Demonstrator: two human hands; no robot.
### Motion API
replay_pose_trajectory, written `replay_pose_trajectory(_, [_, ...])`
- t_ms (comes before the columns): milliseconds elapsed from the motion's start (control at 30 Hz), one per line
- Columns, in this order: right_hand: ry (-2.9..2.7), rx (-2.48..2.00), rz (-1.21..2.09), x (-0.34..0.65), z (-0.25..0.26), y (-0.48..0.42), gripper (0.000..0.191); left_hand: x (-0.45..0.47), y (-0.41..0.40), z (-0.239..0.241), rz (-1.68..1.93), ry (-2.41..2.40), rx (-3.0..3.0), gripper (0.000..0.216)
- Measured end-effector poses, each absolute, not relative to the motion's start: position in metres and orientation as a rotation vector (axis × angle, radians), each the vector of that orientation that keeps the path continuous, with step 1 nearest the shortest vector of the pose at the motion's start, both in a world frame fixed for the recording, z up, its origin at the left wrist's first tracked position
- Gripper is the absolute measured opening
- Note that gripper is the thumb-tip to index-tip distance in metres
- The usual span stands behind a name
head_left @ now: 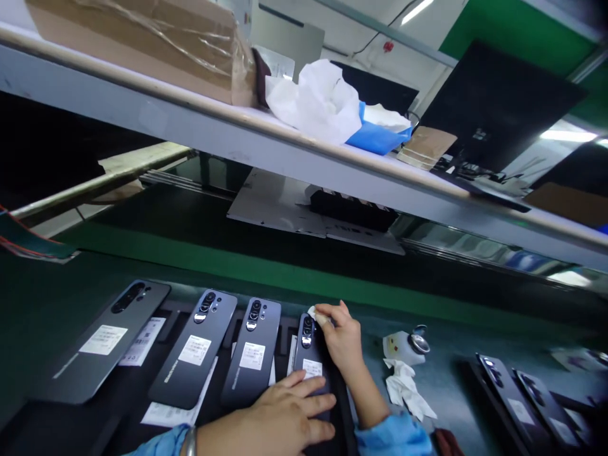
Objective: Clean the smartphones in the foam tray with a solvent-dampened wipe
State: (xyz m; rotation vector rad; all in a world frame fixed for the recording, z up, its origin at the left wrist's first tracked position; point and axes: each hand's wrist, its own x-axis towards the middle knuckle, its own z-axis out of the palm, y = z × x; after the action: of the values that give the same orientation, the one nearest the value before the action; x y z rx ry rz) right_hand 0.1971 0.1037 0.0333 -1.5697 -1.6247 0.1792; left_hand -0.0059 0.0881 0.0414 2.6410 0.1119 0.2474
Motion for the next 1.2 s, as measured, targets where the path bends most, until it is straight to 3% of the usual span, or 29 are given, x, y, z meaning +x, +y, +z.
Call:
replay_pose_trajectory(100, [-1.644,-1.556,0.236,0.195,0.028,0.093,0.010,-0.002,0.088,0.036,0.257,0.114,2.694,0.032])
replay_pose_trajectory(200, [-1.657,-1.548,0.240,0.196,0.024,0.081,0.009,-0.003,0.088,0.042,0.277,0.112,2.716,0.030])
replay_pose_trajectory(300, [-1.648,-1.549,0.187,0.195,0.034,0.092,0.010,-0.011,0.084,0.057,0.317,0.142,2.703,0.042])
replay_pose_trajectory(433, [-1.738,-1.414,0.294,0.159,0.059,0.123,0.010,-0.024,0.069,0.062,0.349,0.405,2.770,0.041])
replay_pose_trajectory(667, [-2.145,-1.285,0.444,0.074,0.070,0.158,0.025,-0.084,0.054,0.049,0.019,1.008,2.517,0.058])
replay_pose_trajectory(1000, [-2.208,-1.274,0.389,0.094,0.058,0.129,0.025,-0.098,0.062,0.046,0.060,0.941,2.335,0.070])
replay_pose_trajectory(1200, [-2.339,-1.331,0.511,0.074,0.078,0.169,0.030,-0.096,0.066,0.041,-0.004,0.943,2.360,0.071])
